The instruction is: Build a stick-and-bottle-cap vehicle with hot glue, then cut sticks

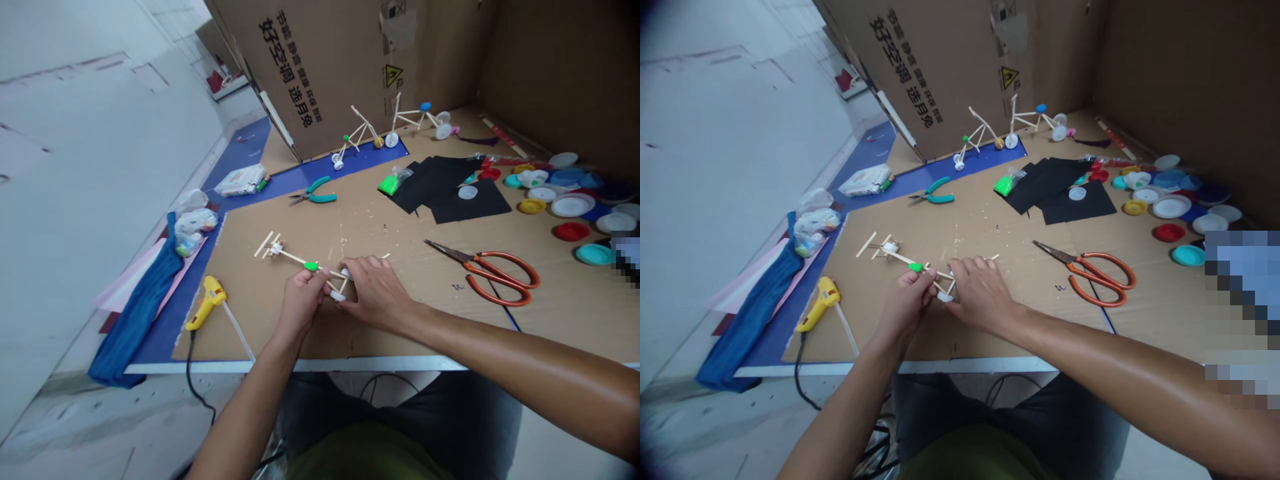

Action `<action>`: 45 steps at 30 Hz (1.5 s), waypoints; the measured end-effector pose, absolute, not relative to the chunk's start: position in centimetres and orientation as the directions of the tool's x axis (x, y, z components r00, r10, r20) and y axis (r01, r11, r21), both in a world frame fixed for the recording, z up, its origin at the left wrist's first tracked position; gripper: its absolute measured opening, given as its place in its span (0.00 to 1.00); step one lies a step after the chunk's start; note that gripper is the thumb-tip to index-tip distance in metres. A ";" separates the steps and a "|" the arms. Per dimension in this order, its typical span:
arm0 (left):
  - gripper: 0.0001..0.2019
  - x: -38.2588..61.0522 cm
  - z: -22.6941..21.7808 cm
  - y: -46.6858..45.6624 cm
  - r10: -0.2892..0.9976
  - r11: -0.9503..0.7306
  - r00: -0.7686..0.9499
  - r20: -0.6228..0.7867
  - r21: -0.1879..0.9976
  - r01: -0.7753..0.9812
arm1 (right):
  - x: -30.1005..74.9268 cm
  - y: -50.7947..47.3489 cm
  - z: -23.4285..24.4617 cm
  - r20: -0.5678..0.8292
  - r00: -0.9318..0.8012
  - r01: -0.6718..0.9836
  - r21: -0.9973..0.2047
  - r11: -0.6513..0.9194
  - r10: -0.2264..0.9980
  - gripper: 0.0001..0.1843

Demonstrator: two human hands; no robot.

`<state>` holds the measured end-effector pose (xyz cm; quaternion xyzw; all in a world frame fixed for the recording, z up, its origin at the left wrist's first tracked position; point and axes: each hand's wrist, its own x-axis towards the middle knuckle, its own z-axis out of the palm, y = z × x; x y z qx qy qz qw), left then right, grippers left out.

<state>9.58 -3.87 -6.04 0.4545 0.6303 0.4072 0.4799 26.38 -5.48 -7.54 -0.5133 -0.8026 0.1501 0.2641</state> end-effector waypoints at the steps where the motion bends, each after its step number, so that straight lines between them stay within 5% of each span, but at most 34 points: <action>1: 0.17 9.6 -6.0 -3.9 0.963 0.259 -0.126 -0.239 0.949 0.181 | 26.4 -5.5 -7.5 0.268 -0.333 0.744 -0.514 0.427 0.904 0.30; 45: 0.17 9.2 -6.3 -3.9 0.962 0.267 -0.120 -0.247 0.942 0.205 | 26.5 -5.3 -7.7 0.265 -0.348 0.729 -0.526 0.437 0.899 0.35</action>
